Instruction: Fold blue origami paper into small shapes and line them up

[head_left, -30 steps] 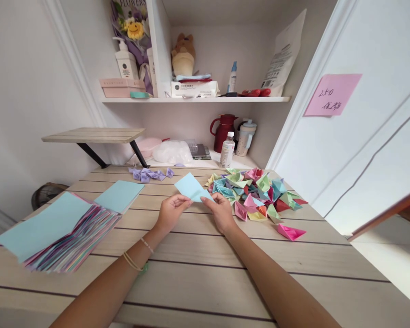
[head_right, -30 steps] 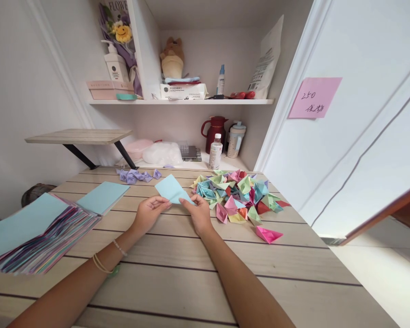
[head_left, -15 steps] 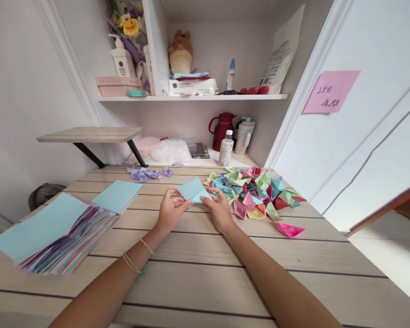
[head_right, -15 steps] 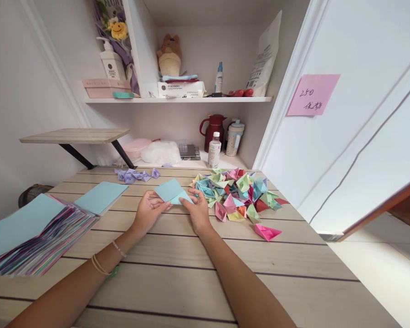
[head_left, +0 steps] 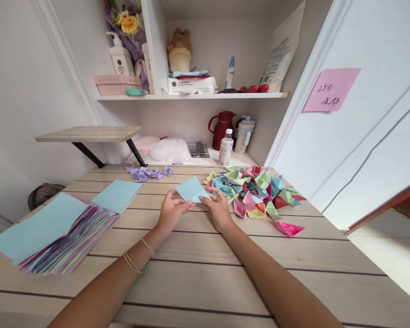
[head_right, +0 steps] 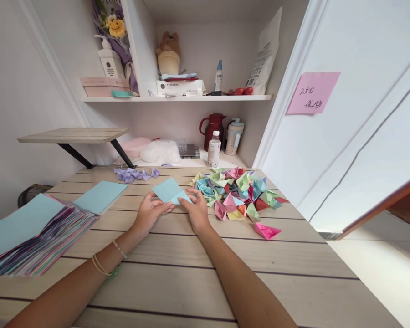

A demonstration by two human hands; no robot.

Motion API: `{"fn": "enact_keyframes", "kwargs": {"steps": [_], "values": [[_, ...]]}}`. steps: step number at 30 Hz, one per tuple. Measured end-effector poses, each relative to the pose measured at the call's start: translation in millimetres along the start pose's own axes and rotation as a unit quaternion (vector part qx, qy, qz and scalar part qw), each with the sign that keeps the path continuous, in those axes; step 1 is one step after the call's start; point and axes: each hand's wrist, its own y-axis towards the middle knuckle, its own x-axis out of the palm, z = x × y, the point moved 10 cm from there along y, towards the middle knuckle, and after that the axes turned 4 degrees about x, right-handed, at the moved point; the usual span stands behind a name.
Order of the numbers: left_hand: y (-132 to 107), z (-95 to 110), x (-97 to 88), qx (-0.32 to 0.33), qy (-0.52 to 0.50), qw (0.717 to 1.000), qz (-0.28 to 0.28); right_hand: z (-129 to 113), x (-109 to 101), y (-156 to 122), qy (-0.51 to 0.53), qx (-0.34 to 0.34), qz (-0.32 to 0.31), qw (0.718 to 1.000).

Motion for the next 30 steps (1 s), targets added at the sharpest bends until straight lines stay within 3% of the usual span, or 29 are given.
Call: {"fn": "enact_keyframes", "kwargs": {"steps": [7,15,30], "values": [[-0.3,-1.9,-0.1,-0.023,-0.005,1.000,0.004,-1.8,0.9,-0.3,-0.004,-0.005,0.001,1.000],[-0.6,-13.5,2.6,-0.074,0.048,0.995,-0.040,-5.3,2.4,-3.5,-0.038,-0.009,-0.004,0.999],[-1.4,-8.5,3.2,-0.054,0.052,0.997,-0.028,-8.2,3.7,-6.4,-0.052,0.002,0.001,0.999]]}}
